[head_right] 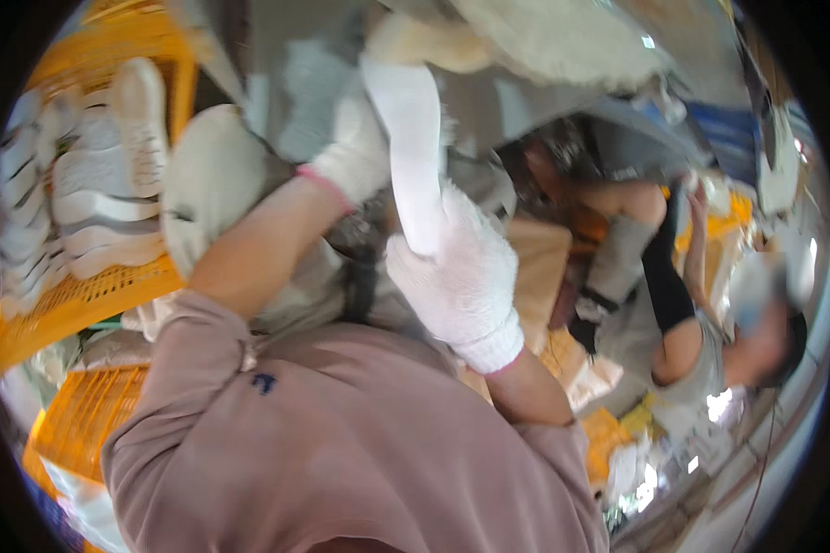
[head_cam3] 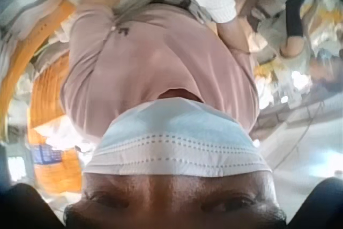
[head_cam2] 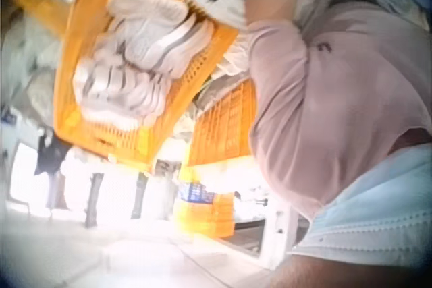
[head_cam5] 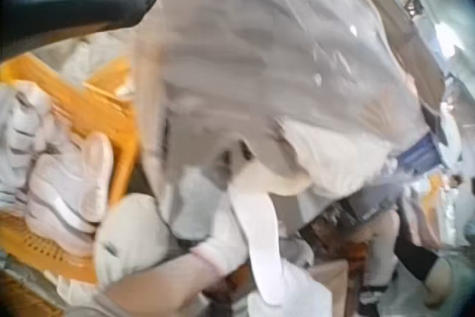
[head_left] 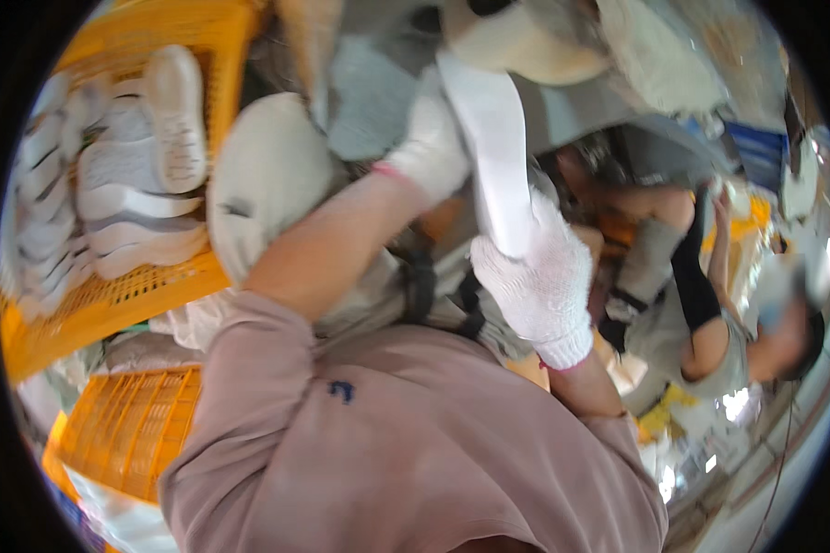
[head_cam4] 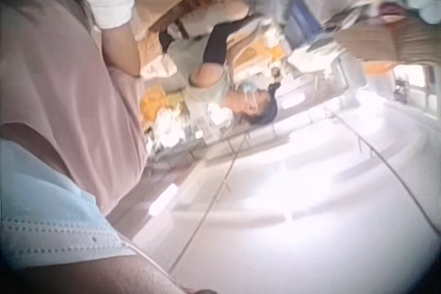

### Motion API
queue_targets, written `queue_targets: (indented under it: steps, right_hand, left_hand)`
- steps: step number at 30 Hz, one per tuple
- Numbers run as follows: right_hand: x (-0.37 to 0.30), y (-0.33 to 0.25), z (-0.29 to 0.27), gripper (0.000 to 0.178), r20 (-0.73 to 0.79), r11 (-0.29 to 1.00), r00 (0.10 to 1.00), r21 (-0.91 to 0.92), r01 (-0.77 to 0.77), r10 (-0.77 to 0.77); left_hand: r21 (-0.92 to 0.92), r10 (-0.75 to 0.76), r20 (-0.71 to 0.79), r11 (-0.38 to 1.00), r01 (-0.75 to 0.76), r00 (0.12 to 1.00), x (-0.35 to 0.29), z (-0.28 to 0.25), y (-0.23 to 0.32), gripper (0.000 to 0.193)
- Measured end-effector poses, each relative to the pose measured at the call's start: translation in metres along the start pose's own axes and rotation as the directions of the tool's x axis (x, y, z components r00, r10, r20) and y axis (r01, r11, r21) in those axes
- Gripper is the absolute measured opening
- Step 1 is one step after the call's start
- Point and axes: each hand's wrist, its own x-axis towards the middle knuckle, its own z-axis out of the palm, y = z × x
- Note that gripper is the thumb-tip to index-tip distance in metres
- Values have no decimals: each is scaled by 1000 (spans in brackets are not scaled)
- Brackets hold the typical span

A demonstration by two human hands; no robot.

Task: The person repeatedly picks white slippers from a yellow basket, wipes them with a cloth, and places them back into the basket. The task continues in a repetitive cycle with no visible change in the slippers' condition.

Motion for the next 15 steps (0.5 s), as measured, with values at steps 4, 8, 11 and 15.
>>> queue_targets:
  steps: [4,8,11,15]
  right_hand:
    - [-74,89,41,43,247,-5,901,965,-263,357]
    - [-65,141,59,40,-54,723,985,686,-80,161]
    - [-66,163,44,35,-64,780,972,610,-141,225]
    - [-124,215,22,31,-302,929,892,-50,-366,336]
  left_hand:
    - [157,-66,-88,984,79,994,-23,1,-4,64]
    - [130,17,145,991,-37,989,12,-1,5,58]
    - [587,175,-23,799,-129,984,-11,4,24,49]
    - [942,201,328,7,-336,923,-116,18,101,24]
